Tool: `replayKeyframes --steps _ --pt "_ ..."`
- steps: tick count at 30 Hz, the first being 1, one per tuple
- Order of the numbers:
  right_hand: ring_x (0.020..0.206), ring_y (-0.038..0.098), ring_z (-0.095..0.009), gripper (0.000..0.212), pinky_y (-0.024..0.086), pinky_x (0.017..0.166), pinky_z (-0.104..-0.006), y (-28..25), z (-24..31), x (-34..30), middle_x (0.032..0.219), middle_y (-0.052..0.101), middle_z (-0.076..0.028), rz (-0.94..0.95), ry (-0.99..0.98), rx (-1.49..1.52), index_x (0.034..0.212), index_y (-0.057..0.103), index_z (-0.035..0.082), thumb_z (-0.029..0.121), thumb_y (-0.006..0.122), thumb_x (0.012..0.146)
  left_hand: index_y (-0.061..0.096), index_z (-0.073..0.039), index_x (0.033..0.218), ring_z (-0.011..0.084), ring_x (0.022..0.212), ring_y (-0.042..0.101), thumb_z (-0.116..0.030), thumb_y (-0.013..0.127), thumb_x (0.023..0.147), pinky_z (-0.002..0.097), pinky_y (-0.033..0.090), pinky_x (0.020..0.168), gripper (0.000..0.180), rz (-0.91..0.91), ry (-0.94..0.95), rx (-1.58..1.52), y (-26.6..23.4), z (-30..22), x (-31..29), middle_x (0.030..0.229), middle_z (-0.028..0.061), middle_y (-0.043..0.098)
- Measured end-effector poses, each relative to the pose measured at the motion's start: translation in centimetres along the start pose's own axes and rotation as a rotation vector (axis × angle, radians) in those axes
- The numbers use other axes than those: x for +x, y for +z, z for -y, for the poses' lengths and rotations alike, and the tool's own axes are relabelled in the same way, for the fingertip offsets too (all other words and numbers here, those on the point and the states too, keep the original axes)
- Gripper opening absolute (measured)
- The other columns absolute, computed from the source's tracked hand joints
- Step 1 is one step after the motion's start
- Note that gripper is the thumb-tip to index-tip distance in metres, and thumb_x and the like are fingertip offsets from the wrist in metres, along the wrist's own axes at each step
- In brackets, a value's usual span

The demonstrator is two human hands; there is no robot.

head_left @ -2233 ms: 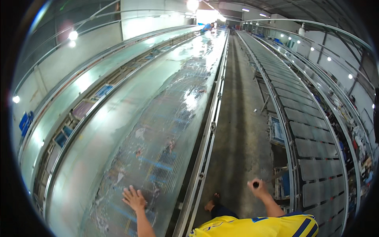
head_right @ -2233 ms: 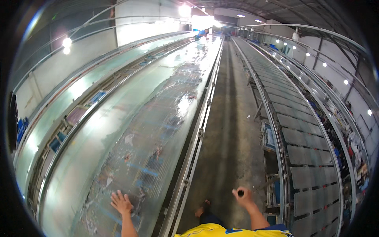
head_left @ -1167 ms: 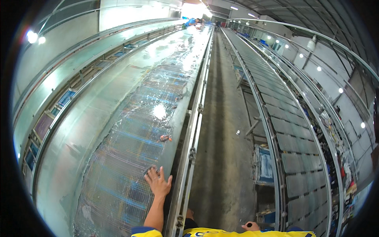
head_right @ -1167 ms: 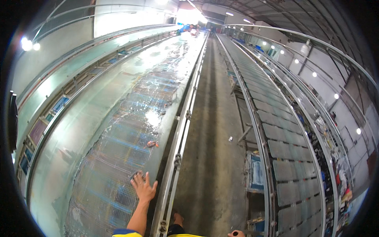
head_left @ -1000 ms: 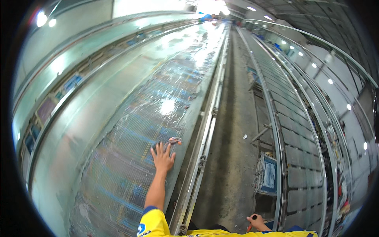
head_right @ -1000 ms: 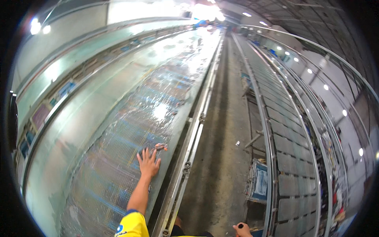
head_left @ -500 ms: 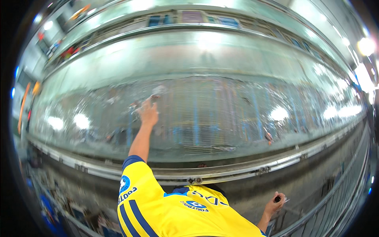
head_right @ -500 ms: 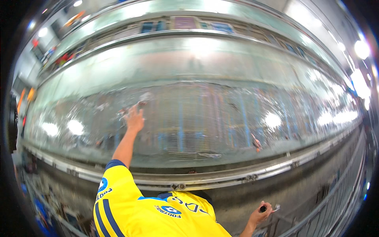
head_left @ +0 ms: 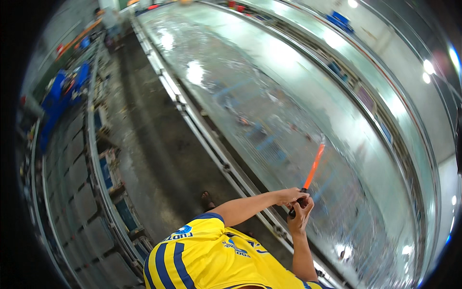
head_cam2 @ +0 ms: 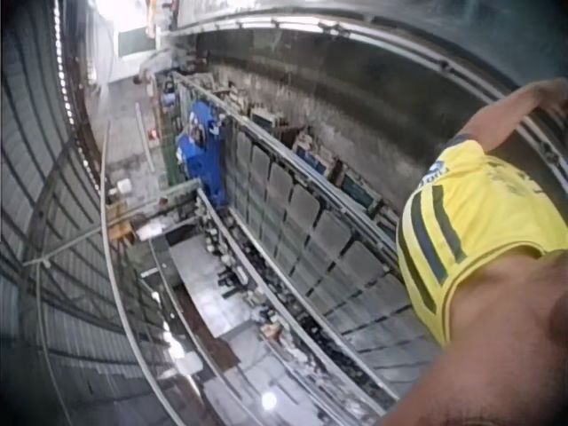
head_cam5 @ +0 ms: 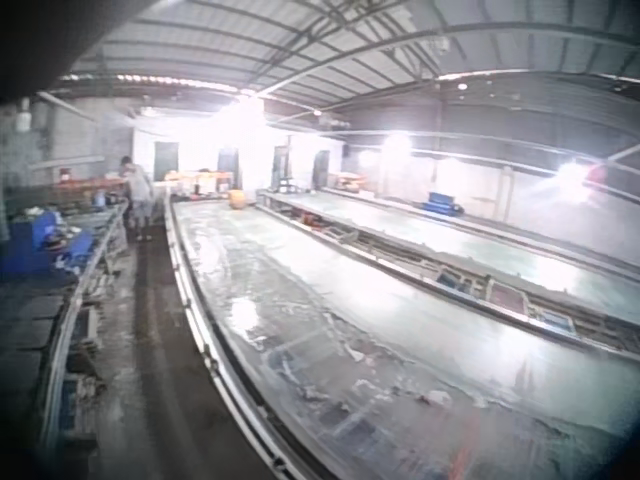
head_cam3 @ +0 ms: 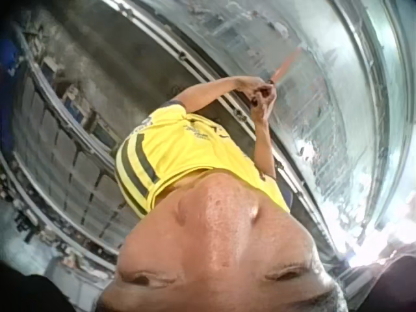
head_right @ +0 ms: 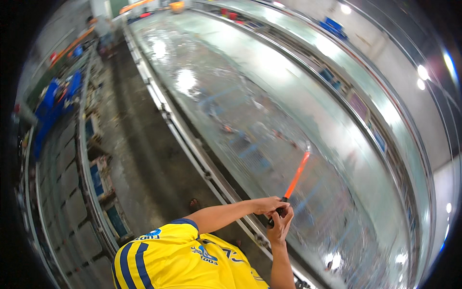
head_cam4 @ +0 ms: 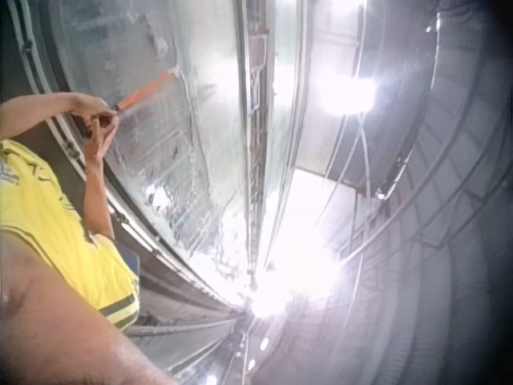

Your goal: The person uses a long-handled scraper to remove debris and residue from the surface of large rectangular tanks filled with water. The person moves along the walkway between the tanks, repeatedly scraping the surface and occasionally pausing to look around.

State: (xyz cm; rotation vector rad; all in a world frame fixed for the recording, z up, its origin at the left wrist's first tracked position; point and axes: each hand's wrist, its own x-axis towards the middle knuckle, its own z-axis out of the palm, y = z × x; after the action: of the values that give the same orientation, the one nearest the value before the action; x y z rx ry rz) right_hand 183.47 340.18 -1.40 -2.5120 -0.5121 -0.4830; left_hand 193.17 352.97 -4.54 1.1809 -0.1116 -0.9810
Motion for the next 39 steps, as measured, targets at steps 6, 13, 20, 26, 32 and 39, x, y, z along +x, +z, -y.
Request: replayKeyframes --steps 6,13,20,26,32,39 --pt "0.136 0.043 -0.043 0.05 0.038 0.111 -0.0523 12.1 2.7 8.3 0.146 0.043 -0.024 0.049 -0.12 -0.049 0.137 0.058 0.009 0.009 0.067 0.087 0.053 -0.002 0.097 0.0197 0.061 0.065 -0.014 0.062 0.092 0.0355 0.048 0.045 0.016 -0.538 0.082 -0.209 -19.2 -5.0 -8.8 0.077 0.0089 0.061" --pt "0.152 0.024 -0.041 0.07 0.023 0.121 -0.0592 21.4 3.5 14.0 0.165 0.025 -0.022 0.396 0.868 -0.693 0.163 0.024 0.023 0.061 0.031 0.105 0.059 -0.003 0.096 0.0147 0.048 0.059 -0.03 0.071 0.091 0.0343 0.048 0.046 0.03 -0.979 0.246 0.301 -35.8 -6.5 -38.8 0.064 0.0041 0.054" --pt "0.11 0.065 -0.031 0.043 0.052 0.083 -0.0546 26.2 -4.2 13.1 0.13 0.066 -0.016 -0.322 0.442 -1.372 0.125 0.068 0.023 0.053 0.049 0.1 0.068 -0.002 0.102 0.0198 0.056 0.068 -0.037 0.073 0.089 0.0351 0.054 0.058 0.037 -1.601 -0.014 0.41 -47.1 2.5 -56.0 0.068 0.0096 0.067" --pt "0.116 0.061 -0.045 0.059 0.048 0.089 -0.0665 37.8 -9.7 20.1 0.14 0.058 -0.024 -0.394 0.769 -1.284 0.136 0.062 0.021 0.063 0.044 0.098 0.059 -0.005 0.076 0.0196 0.049 0.064 -0.03 0.075 0.088 0.0367 0.052 0.049 0.032 -1.625 -0.394 -0.096 -54.8 12.5 -61.7 0.058 0.007 0.062" --pt "0.147 0.032 -0.042 0.075 0.04 0.109 -0.062 48.1 9.7 43.0 0.164 0.031 -0.014 0.455 0.589 -1.101 0.154 0.041 0.026 0.06 0.064 0.091 0.065 0.001 0.09 0.02 0.047 0.06 -0.02 0.077 0.087 0.0362 0.047 0.044 0.025 -1.614 -0.648 -0.692 -60.0 20.1 -62.9 0.062 0.0113 0.063" --pt "0.144 0.04 -0.037 0.063 0.037 0.11 -0.0565 72.8 26.1 70.7 0.16 0.038 -0.018 0.35 0.283 -0.694 0.157 0.037 0.016 0.053 0.036 0.107 0.064 0.006 0.094 0.0239 0.046 0.058 -0.016 0.078 0.087 0.04 0.046 0.043 0.027 -1.565 -0.645 -1.115 -66.4 23.8 -65.4 0.062 0.0136 0.061"
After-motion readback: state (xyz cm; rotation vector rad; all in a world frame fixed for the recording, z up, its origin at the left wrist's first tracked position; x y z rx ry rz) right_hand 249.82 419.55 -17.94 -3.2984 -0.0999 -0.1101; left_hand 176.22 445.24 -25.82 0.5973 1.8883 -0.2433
